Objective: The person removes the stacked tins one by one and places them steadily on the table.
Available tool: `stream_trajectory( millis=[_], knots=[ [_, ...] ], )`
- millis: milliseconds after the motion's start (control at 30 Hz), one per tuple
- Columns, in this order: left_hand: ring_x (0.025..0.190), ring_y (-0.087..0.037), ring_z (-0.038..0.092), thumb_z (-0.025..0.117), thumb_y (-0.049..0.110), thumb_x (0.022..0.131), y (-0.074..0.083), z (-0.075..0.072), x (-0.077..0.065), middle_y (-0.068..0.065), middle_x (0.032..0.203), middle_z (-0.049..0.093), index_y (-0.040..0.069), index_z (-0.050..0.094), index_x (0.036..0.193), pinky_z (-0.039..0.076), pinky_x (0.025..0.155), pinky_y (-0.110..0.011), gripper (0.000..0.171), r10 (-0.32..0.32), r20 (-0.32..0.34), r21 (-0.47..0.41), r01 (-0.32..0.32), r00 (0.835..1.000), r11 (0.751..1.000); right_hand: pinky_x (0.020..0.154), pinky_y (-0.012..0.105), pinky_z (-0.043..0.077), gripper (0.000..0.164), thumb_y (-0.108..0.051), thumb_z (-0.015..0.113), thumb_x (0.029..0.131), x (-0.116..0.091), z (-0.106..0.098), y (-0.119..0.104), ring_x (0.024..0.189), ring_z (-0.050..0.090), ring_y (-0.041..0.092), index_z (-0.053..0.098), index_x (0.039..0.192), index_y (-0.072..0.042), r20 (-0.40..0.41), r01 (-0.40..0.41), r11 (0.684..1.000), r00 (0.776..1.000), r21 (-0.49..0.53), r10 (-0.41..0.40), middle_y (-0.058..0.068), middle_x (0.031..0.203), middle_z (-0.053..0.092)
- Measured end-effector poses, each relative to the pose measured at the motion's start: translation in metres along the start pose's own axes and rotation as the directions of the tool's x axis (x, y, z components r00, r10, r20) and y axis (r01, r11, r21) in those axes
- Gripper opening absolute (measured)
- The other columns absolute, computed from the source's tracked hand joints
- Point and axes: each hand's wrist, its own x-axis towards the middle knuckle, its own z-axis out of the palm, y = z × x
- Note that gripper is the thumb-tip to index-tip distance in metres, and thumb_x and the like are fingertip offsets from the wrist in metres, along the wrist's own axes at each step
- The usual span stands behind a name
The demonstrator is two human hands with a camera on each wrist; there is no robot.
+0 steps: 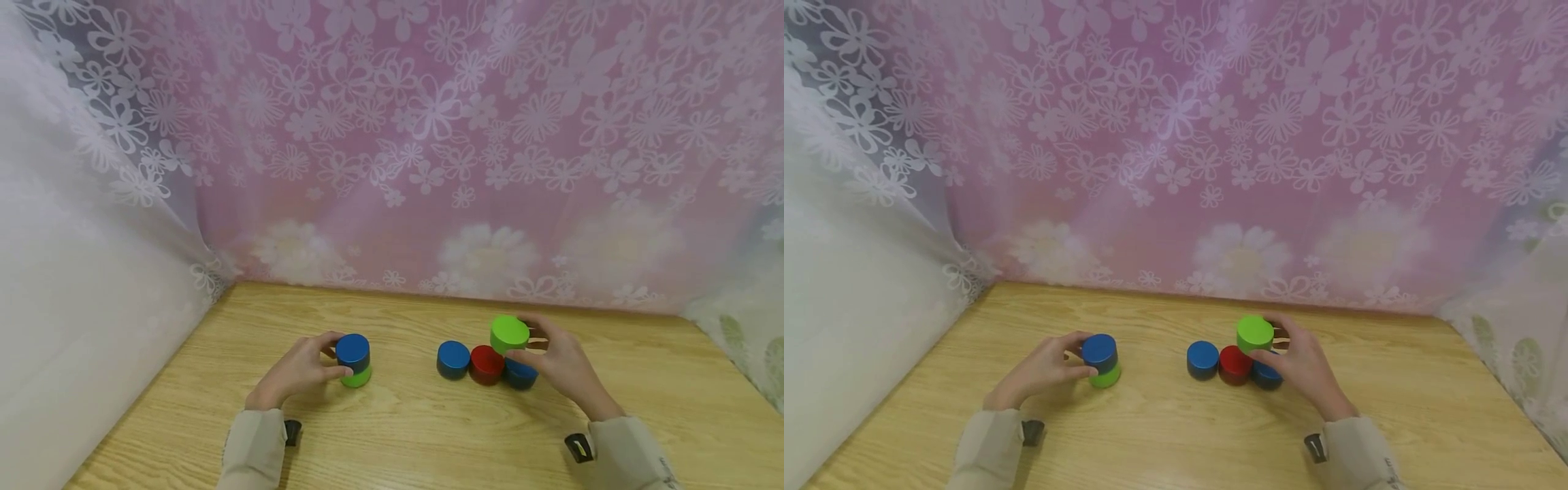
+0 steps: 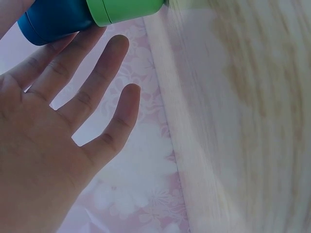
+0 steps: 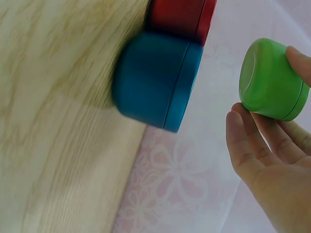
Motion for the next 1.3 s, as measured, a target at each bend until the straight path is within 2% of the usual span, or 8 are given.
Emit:
stream_trajectory(
  millis=[400,633,867,1033,1300],
  knots=[
    [0.108,-0.028,0.063,0.081,0.025,0.090,0.000,0.000,0.001,-0.002,0.117,0.069,0.005,0.060,0.138,0.051,0.092,-0.053,0.056,0.003,0.002,-0.008,-0.003,1.000,1.000,0.087,0.049,0.056,0.065,-0.015,0.082,0.087,-0.005,-0.012,0.011,0.110,0.062,0.041,0.051,0.142,0.003,0.014,-0.012,0.999,1.000,-0.044,0.013,0.024,0.128,0.060],
    [0.107,-0.028,0.063,0.081,0.024,0.090,-0.002,0.000,0.000,-0.002,0.117,0.069,0.005,0.060,0.137,0.051,0.092,-0.053,0.055,0.011,0.004,-0.011,-0.011,1.000,1.000,0.082,0.034,0.057,0.067,-0.013,0.084,0.085,-0.009,-0.016,0.020,0.106,0.064,0.041,0.051,0.140,0.006,0.018,-0.038,0.998,0.999,-0.055,0.039,0.027,0.125,0.062],
    [0.107,-0.029,0.064,0.081,0.023,0.090,-0.001,-0.001,0.001,-0.003,0.116,0.069,0.004,0.060,0.137,0.052,0.090,-0.052,0.055,0.015,0.008,-0.012,-0.015,1.000,1.000,0.080,0.046,0.058,0.069,-0.013,0.084,0.085,-0.010,-0.021,0.026,0.103,0.065,0.044,0.049,0.141,0.009,0.021,-0.027,0.997,0.999,-0.076,0.029,0.031,0.125,0.060],
    [0.108,-0.029,0.064,0.081,0.024,0.090,0.001,-0.001,0.001,-0.004,0.117,0.069,0.004,0.060,0.137,0.051,0.091,-0.053,0.055,0.002,0.013,-0.015,-0.002,1.000,1.000,0.079,0.047,0.059,0.066,-0.014,0.083,0.086,-0.012,-0.025,0.030,0.103,0.065,0.045,0.051,0.139,0.008,0.019,-0.052,0.994,0.998,-0.091,0.054,0.031,0.125,0.060],
    [0.108,-0.028,0.063,0.081,0.023,0.090,0.001,0.000,0.001,-0.004,0.117,0.069,0.005,0.060,0.138,0.051,0.092,-0.053,0.056,-0.010,0.007,-0.022,0.010,1.000,1.000,0.080,0.049,0.058,0.065,-0.014,0.085,0.084,-0.015,-0.029,0.034,0.103,0.065,0.046,0.052,0.136,0.008,0.002,-0.051,0.992,0.999,-0.113,0.051,0.031,0.124,0.060]
  ],
)
